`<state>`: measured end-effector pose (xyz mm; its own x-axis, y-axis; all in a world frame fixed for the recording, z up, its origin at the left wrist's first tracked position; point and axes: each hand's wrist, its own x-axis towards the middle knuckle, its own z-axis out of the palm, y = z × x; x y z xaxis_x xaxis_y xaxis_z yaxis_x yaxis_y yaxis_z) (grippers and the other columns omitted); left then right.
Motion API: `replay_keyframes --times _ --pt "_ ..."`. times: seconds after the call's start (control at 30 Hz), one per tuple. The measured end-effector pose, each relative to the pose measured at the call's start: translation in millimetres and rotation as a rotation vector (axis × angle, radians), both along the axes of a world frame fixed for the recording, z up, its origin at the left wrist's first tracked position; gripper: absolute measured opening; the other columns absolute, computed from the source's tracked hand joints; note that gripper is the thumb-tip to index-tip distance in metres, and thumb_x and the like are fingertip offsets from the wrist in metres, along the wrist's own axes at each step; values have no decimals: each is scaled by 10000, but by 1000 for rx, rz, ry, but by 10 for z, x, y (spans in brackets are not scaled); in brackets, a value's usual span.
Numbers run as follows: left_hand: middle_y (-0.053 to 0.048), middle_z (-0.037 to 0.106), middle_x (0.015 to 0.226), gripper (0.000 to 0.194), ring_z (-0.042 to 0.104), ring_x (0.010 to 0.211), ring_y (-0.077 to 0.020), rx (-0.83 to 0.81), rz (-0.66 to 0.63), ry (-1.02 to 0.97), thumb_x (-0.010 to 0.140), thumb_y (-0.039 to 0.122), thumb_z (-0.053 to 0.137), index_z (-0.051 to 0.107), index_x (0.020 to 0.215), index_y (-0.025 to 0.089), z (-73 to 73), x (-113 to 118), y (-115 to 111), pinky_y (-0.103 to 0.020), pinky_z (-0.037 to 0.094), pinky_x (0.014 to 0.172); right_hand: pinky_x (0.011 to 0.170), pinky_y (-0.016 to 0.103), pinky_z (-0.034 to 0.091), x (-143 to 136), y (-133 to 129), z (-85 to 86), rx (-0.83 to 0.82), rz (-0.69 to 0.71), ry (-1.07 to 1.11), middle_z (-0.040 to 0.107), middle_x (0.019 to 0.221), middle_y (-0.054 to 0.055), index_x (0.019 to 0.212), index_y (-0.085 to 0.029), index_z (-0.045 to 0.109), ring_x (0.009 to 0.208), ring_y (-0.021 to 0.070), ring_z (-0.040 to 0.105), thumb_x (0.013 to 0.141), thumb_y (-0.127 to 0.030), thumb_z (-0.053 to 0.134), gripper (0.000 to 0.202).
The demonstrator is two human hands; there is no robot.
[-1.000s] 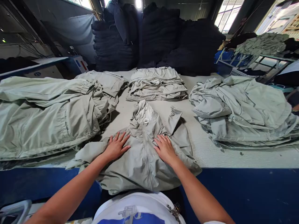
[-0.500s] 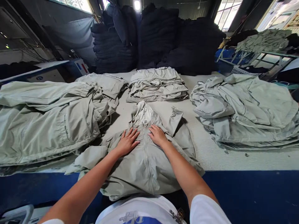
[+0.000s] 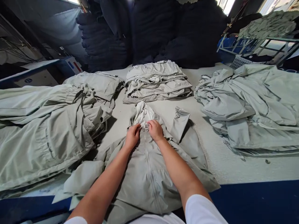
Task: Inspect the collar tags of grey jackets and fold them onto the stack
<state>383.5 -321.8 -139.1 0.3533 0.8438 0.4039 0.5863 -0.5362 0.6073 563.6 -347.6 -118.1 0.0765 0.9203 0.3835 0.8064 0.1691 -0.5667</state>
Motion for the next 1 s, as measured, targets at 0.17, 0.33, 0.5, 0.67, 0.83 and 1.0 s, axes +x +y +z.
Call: replay_keyframes --times 0.17,0.33,0.5,0.67,0.83,1.0 --pt "-123 760 1214 331 690 1148 -247 -4 -29 -95 1017 219 503 693 1285 176 -52 -98 61 -430 542 1048 1021 376 491 -48 3 -31 43 68 15 703 1103 108 1141 -194 760 1101 249 614 1018 -181 497 290" --pt "-89 791 1088 248 703 1045 -236 -71 -63 -104 983 176 571 749 1154 198 80 -83 93 -406 554 977 920 402 506 -126 17 20 -8 125 -30 689 993 99 1064 -213 776 1017 272 591 974 -315 700 155" --pt "-67 792 990 187 687 977 -225 -90 -141 -77 977 160 617 772 1073 207 175 -100 64 -382 548 919 821 357 489 -61 -67 99 -16 206 54 695 851 46 868 -231 744 901 234 610 919 -194 764 67" --pt "-76 778 1055 198 670 1020 -235 -94 -201 -5 977 181 648 767 1129 222 207 -135 38 -381 529 928 755 324 482 49 -128 171 -33 242 161 695 811 23 835 -230 720 824 203 633 901 -175 777 103" --pt "-55 733 871 129 632 889 -224 -101 -149 8 993 220 639 752 934 202 194 -114 17 -360 497 843 808 344 474 93 -133 264 22 353 106 698 840 39 849 -224 730 851 208 603 967 -251 717 122" --pt "-36 683 822 194 597 851 -214 -98 -105 -30 1010 202 576 661 836 211 200 -100 -31 -350 462 826 856 380 409 25 -182 368 18 438 -124 685 841 48 799 -213 714 896 224 545 980 -238 682 185"
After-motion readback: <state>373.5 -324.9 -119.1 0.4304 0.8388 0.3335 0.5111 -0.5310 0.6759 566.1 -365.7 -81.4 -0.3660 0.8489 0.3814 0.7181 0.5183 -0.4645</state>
